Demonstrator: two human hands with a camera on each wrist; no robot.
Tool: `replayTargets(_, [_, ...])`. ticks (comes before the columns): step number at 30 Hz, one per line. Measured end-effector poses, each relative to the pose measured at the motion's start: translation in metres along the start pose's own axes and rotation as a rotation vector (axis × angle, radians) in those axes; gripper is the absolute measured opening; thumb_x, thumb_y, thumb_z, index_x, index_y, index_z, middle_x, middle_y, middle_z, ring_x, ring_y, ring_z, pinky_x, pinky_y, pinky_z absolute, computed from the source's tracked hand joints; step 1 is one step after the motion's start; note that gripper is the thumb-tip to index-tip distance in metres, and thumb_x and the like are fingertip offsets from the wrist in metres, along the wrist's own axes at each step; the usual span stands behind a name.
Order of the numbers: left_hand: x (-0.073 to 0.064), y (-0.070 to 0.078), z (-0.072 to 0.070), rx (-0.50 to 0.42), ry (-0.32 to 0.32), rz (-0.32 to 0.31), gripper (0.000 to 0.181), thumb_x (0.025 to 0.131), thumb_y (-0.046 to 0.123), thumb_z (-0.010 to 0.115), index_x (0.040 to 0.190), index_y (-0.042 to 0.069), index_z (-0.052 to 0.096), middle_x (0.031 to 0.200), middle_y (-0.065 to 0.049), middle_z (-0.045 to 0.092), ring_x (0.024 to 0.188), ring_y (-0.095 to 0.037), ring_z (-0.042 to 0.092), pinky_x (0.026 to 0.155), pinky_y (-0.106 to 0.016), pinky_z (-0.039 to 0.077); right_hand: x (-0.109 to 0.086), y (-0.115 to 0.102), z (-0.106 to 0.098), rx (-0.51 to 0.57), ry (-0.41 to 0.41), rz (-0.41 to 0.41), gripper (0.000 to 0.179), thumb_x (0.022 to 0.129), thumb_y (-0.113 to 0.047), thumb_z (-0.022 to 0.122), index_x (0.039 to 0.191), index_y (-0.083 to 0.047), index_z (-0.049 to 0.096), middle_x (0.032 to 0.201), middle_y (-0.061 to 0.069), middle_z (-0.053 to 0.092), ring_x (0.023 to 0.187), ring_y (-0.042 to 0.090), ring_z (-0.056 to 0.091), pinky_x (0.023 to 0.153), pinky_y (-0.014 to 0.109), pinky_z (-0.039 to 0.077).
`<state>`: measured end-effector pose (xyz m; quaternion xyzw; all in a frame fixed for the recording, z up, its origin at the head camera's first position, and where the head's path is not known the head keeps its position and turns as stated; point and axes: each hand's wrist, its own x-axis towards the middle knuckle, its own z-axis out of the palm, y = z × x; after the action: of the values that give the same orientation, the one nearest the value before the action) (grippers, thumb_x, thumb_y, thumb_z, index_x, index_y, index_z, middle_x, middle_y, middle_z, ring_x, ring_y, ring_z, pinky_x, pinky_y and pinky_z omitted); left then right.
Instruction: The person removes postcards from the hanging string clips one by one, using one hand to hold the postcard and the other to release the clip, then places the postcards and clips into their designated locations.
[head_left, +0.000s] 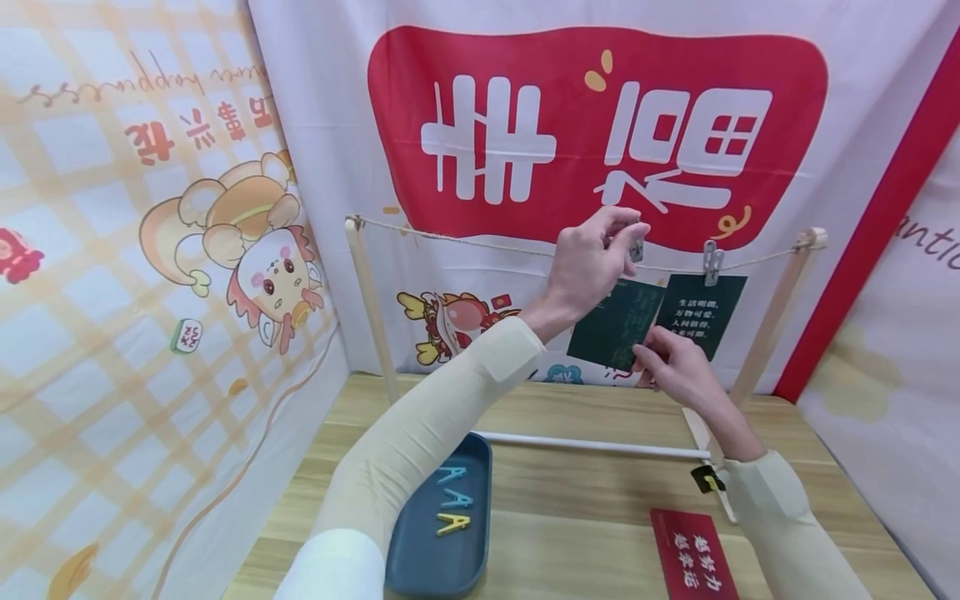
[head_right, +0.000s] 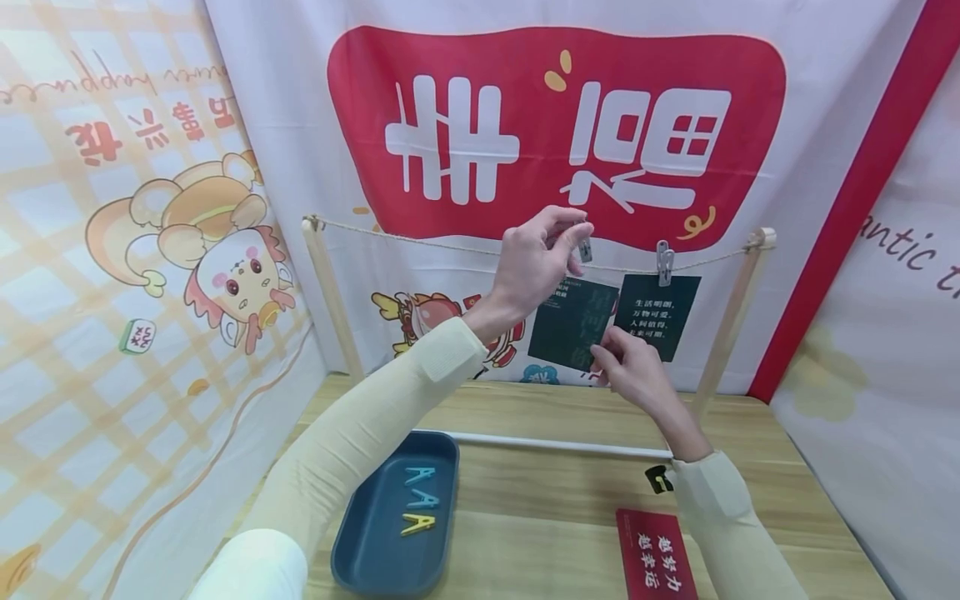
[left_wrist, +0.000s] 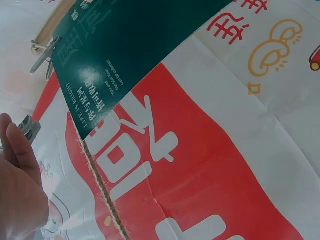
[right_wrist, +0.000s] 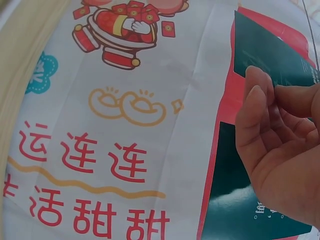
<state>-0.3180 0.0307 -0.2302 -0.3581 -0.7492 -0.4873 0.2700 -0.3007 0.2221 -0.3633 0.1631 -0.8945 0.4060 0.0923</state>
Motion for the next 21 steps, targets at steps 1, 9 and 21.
replayTargets(1, [0.0,0.0,0.0,-0.014,0.002,-0.007,0.031,0.096,0.024,0.062,0.124,0.011,0.06,0.104,-0.004,0.072,0.074,0.0,0.068,0.073,-0.011,0.054,-0.001,0.0,0.0,-0.003,-0.003,-0.001,0.023,0.101,-0.031,0.054,0.102,-0.008,0.057,0.086,0.012,0.068,0.071,0.03,0.066,0.062,0.028,0.057])
replayTargets(9, [-0.006,-0.007,-0.009,-0.113,0.025,0.073,0.038,0.092,0.021,0.069,0.127,0.009,0.059,0.107,-0.005,0.073,0.09,-0.001,0.07,0.083,-0.014,0.054,-0.012,0.002,0.002,-0.011,-0.073,-0.008,0.024,0.1,-0.033,0.055,0.099,-0.009,0.057,0.085,0.011,0.069,0.069,0.021,0.065,0.062,0.03,0.057])
replayTargets(21, [-0.026,-0.02,-0.04,-0.135,-0.052,0.206,0.043,0.09,0.015,0.07,0.13,0.003,0.058,0.114,-0.012,0.072,0.097,-0.008,0.072,0.086,-0.021,0.056,-0.033,0.019,-0.002,0.038,-0.158,-0.087,0.016,0.1,-0.02,0.057,0.092,-0.006,0.058,0.076,0.004,0.067,0.062,0.015,0.063,0.054,0.031,0.055])
